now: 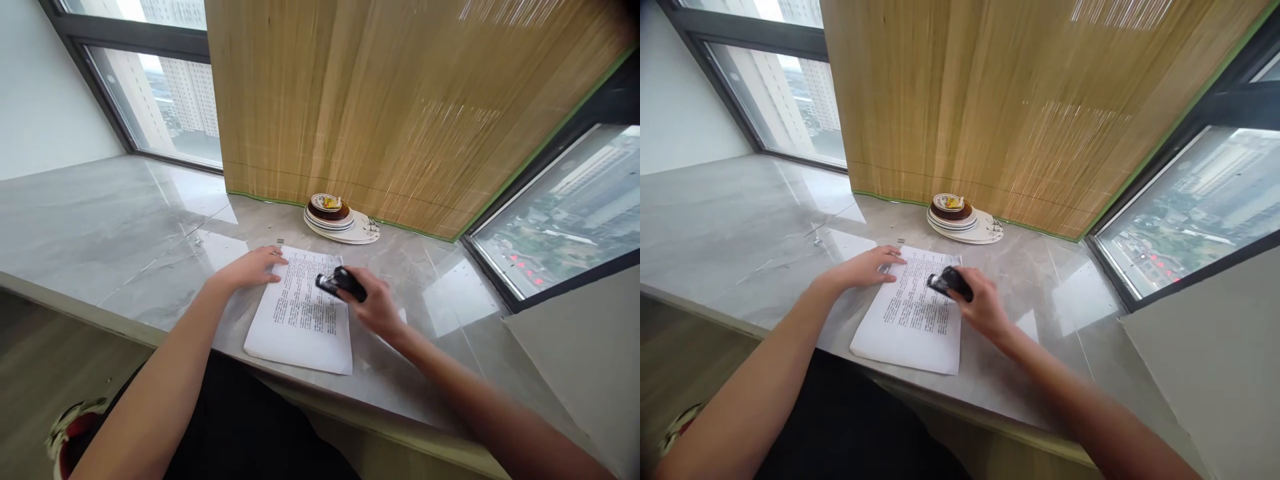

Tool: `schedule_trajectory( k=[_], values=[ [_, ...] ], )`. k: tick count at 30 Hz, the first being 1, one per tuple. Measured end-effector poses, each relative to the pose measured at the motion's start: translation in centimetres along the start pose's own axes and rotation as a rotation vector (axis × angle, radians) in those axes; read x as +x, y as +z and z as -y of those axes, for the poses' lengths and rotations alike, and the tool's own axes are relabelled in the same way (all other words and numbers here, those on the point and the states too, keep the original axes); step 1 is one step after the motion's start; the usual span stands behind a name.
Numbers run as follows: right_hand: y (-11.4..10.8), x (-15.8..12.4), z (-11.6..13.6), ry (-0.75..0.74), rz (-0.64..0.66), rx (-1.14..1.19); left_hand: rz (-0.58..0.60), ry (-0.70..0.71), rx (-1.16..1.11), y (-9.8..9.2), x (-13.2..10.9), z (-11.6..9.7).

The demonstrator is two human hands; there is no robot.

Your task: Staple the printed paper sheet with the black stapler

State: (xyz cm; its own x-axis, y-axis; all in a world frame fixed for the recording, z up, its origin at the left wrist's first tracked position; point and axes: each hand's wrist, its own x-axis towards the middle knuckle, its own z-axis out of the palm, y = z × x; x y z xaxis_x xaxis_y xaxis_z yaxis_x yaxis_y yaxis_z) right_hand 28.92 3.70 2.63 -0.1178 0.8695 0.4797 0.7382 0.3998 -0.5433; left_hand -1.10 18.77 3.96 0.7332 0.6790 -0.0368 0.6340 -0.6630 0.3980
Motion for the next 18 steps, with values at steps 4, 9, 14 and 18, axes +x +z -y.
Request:
schedule_trajectory(
  k=[4, 9, 14, 18],
  values=[
    [3.4, -0.1, 2.5, -0.056, 0.146, 0.098, -0.017, 0.015, -0.021, -0.4, -0.7, 1.9],
    [4.0, -0.3, 2.7, -0.088, 0.176, 0.096, -0.025, -0.021, 0.055, 0.0, -0.5, 0.7],
    [3.8, 0.5, 2.3, -0.121, 0.149, 0.143, 0.018, -0.066, 0.130, 0.4, -0.2, -0.6],
    [4.9, 1.0, 1.6, -0.179, 0.185, 0.119, 0.027, -0.062, 0.087, 0.6, -0.2, -0.5]
  ],
)
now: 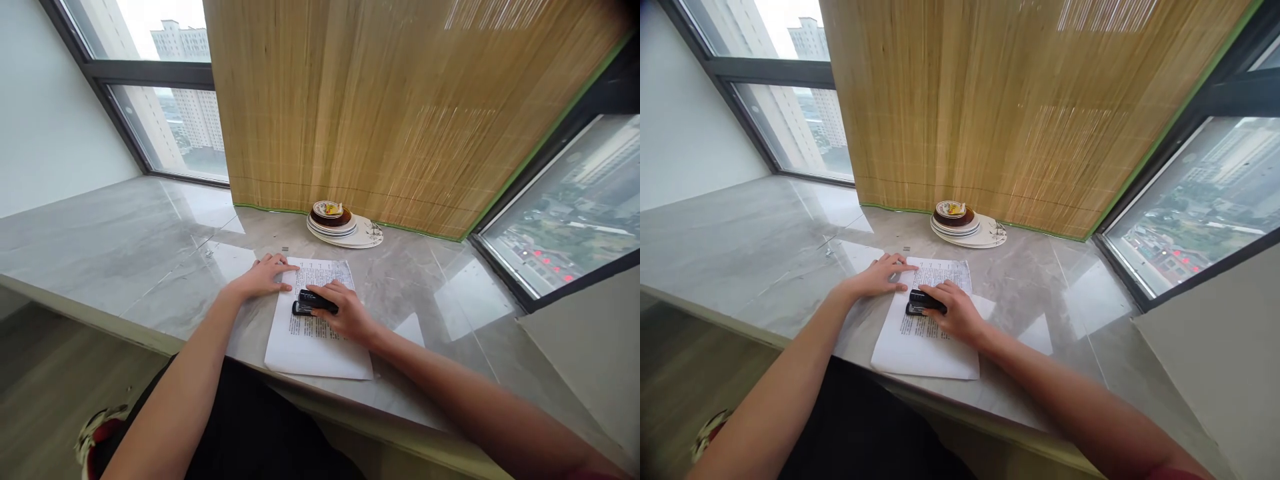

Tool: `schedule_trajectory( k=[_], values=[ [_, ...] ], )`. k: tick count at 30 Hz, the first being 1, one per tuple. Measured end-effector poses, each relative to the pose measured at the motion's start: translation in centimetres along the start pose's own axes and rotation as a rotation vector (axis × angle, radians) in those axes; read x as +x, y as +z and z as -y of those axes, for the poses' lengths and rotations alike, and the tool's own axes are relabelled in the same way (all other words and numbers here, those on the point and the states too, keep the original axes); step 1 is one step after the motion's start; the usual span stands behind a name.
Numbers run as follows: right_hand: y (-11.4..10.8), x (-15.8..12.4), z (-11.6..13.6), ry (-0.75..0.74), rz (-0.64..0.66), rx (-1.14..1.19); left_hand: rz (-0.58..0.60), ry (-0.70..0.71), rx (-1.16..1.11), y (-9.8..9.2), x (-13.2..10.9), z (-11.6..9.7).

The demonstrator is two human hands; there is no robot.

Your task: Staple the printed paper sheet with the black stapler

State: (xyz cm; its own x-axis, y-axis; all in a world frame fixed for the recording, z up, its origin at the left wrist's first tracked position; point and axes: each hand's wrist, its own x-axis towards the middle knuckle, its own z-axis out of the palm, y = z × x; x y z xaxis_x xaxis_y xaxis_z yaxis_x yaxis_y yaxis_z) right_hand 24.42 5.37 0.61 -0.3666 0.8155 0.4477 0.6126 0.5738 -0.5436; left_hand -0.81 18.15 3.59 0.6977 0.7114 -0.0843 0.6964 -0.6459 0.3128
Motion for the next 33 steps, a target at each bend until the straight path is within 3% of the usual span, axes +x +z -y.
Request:
schedule_trajectory(
  k=[5, 7, 12, 18, 22, 28, 33],
  values=[
    [0.1, 0.2, -0.8, -0.047, 0.019, -0.030, 0.014, 0.014, -0.042, 0.2, 0.3, 0.9],
    [-0.4, 0.2, -0.9, -0.033, -0.035, 0.037, 0.011, 0.007, -0.047, 0.3, 0.4, 1.2],
    [-2.2, -0.1, -1.9, 0.215, -0.209, 0.312, 0.002, 0.026, -0.062, 0.9, 0.7, 2.0],
    [-3.2, -0.4, -2.3, 0.378, 0.073, 0.518, -0.024, 0.054, -0.055, 1.4, 1.0, 2.6],
    [-3.7, -0.4, -2.0, 0.445, 0.127, 0.608, -0.027, 0.050, -0.058, 1.4, 1.1, 2.7],
    [-5.3, -0.7, -2.5, 0.760, 0.349, 0.889, -0.013, 0.050, -0.049, 1.3, 0.9, 2.5],
    [-5.8, -1.1, -3.2, 0.817, 0.580, 0.953, -0.007, 0.046, -0.047, 1.2, 0.8, 2.4]
  ],
)
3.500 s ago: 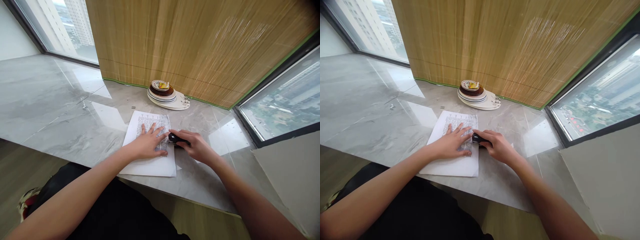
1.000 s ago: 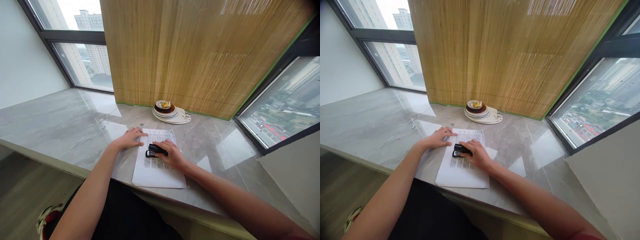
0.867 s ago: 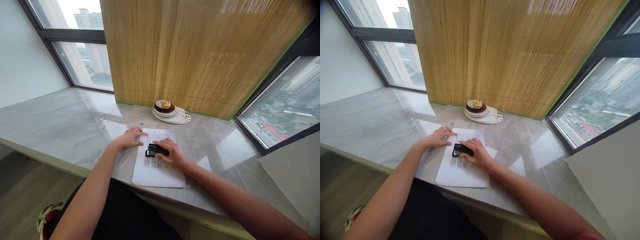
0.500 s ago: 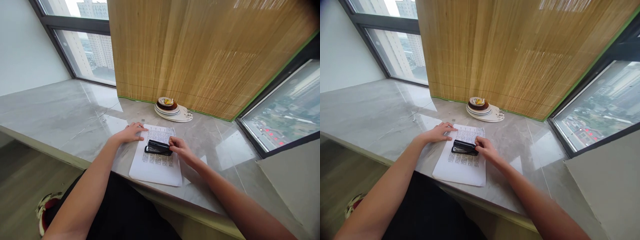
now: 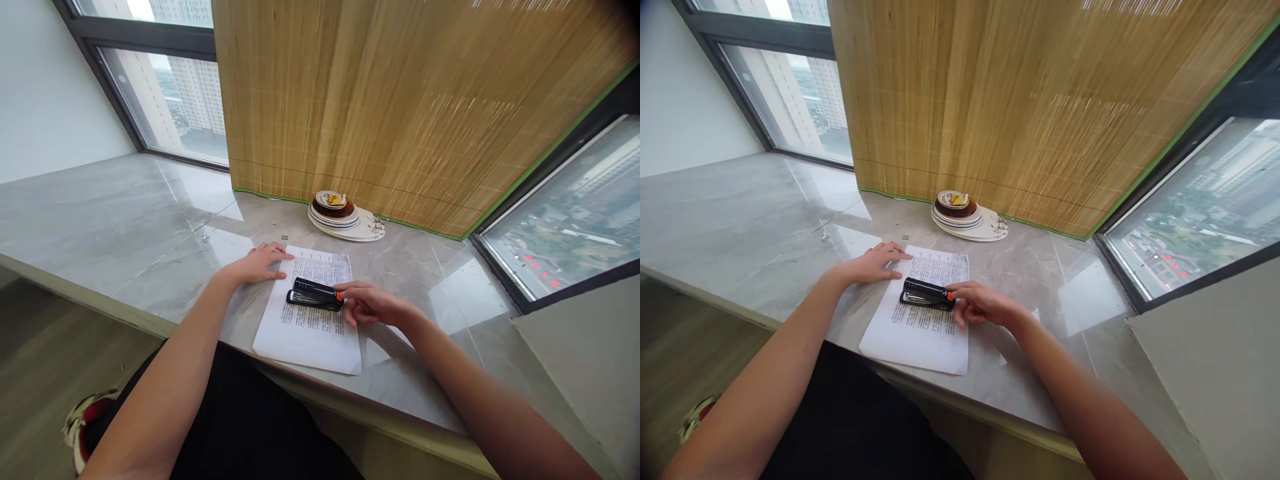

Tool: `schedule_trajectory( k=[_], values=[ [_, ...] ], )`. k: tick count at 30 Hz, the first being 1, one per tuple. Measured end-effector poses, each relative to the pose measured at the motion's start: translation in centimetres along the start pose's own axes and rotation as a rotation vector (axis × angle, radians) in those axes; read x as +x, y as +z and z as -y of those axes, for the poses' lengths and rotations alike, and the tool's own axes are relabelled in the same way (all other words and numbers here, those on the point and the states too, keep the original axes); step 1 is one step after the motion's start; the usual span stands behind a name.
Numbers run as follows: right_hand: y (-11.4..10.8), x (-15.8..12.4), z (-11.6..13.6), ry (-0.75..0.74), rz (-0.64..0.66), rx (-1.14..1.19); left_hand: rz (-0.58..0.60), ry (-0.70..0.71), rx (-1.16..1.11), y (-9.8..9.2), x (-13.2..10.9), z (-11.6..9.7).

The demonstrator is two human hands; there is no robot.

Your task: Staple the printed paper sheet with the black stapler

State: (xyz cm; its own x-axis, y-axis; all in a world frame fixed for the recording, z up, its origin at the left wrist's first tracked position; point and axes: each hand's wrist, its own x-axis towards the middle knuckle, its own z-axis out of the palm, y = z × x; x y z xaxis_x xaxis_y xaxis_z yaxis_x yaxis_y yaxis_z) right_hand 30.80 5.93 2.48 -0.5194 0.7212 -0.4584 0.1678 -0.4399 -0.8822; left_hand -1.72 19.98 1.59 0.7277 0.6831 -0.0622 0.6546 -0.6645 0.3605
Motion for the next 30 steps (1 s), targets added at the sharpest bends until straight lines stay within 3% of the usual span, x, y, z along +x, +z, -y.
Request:
schedule_trajectory(
  k=[15, 17, 21, 24, 26, 30],
  values=[
    [0.3, -0.1, 0.3, -0.007, -0.071, -0.075, -0.013, -0.007, -0.011, 0.2, 0.2, 0.4],
    [0.7, 0.0, 0.3, -0.122, -0.214, -0.145, -0.018, -0.002, -0.018, 0.2, 0.1, 0.4],
    [2.5, 1.0, 0.2, -0.512, -0.578, -0.434, -0.045, 0.013, -0.047, 0.2, 0.0, 0.2],
    [4.5, 2.3, -0.4, -0.716, -0.577, -0.730, -0.116, 0.028, -0.123, 0.1, 0.3, -0.2],
    [5.6, 3.0, -0.9, -0.741, -0.545, -0.827, -0.220, -0.049, -0.229, 0.0, 0.6, -0.7],
    [6.2, 3.1, -1.4, -0.776, -0.585, -0.886, -0.419, -0.445, -0.669, -0.7, 0.8, -1.9]
  ],
)
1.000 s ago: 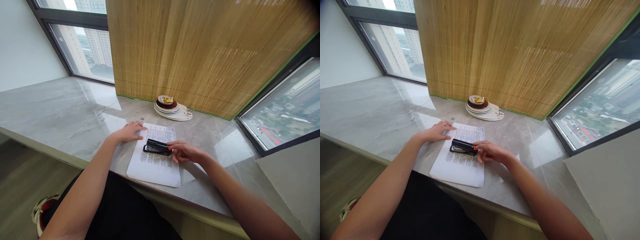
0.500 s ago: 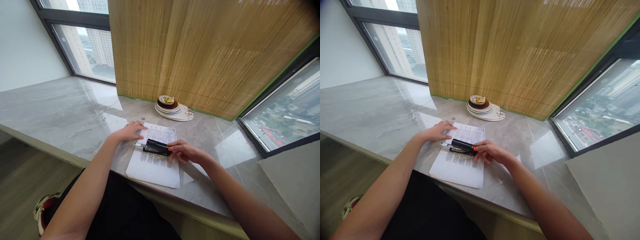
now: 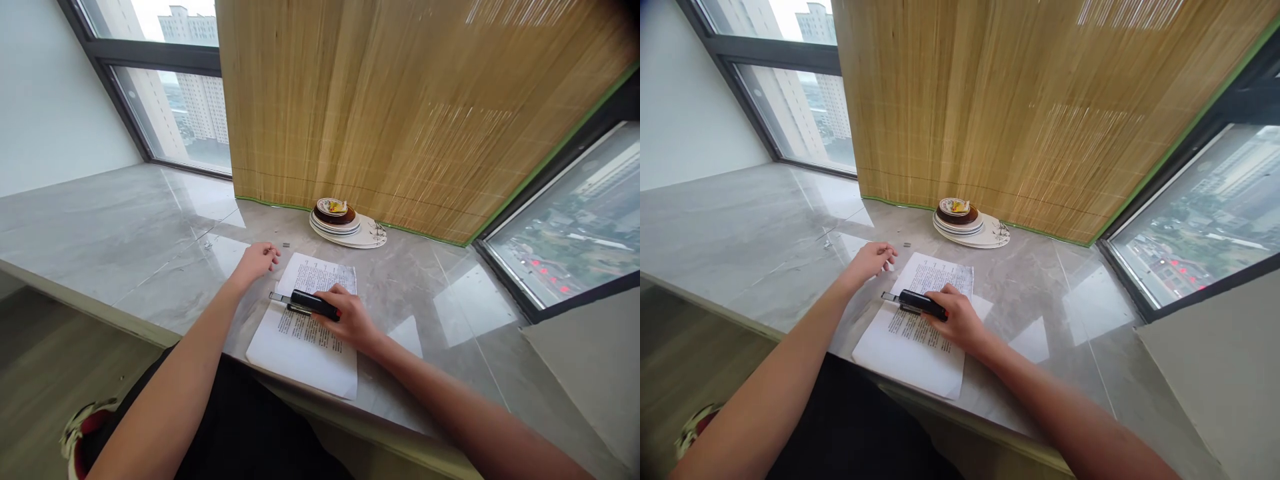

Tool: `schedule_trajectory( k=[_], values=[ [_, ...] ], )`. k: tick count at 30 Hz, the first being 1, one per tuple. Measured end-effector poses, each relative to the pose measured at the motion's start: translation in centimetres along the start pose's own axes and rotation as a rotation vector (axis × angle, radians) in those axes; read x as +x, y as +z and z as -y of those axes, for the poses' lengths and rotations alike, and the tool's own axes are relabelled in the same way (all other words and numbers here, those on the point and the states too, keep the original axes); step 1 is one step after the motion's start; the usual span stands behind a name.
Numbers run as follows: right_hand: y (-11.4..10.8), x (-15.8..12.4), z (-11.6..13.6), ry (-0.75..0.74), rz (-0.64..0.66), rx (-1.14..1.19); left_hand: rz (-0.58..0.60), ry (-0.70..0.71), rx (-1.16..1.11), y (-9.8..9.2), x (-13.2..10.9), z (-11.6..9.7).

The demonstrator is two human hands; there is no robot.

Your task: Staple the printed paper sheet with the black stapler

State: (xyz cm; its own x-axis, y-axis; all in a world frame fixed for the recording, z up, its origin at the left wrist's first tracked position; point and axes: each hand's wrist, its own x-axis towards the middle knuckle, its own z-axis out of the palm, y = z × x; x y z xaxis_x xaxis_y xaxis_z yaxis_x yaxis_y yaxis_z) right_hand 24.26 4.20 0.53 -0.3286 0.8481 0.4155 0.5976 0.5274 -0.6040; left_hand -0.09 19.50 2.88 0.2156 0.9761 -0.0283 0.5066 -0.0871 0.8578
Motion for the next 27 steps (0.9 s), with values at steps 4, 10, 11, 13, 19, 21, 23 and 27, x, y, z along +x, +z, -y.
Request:
schedule_trajectory(
  k=[4, 10, 11, 13, 19, 21, 23, 27],
  values=[
    [-1.0, -0.6, -0.5, -0.247, -0.263, -0.195, 0.161, -0.295, -0.373, 0.1, -0.7, -1.2],
    [-2.1, -1.5, -0.9, -0.394, -0.232, -0.572, 0.475, -0.498, -0.618, 1.6, -1.5, -2.2],
    [-2.2, -1.6, -0.8, -0.402, -0.197, -0.593, 0.522, -0.500, -0.627, 1.9, -1.6, -2.3],
    [-2.5, -1.6, -0.6, -0.424, -0.130, -0.610, 0.586, -0.488, -0.609, 2.3, -1.8, -2.5],
    [-2.5, -1.3, -0.8, -0.402, -0.184, -0.574, 0.611, -0.541, -0.616, 2.6, -2.2, -3.0],
    [-2.0, -1.0, -0.8, -0.316, -0.282, -0.466, 0.627, -0.556, -0.669, 2.4, -2.1, -3.1],
    [-1.6, -0.7, -0.6, -0.186, -0.399, -0.311, 0.590, -0.563, -0.701, 2.1, -1.9, -3.2],
    [-1.4, 0.0, -0.1, 0.070, -0.453, -0.061, 0.416, -0.509, -0.738, 1.7, -1.7, -3.2]
  ],
)
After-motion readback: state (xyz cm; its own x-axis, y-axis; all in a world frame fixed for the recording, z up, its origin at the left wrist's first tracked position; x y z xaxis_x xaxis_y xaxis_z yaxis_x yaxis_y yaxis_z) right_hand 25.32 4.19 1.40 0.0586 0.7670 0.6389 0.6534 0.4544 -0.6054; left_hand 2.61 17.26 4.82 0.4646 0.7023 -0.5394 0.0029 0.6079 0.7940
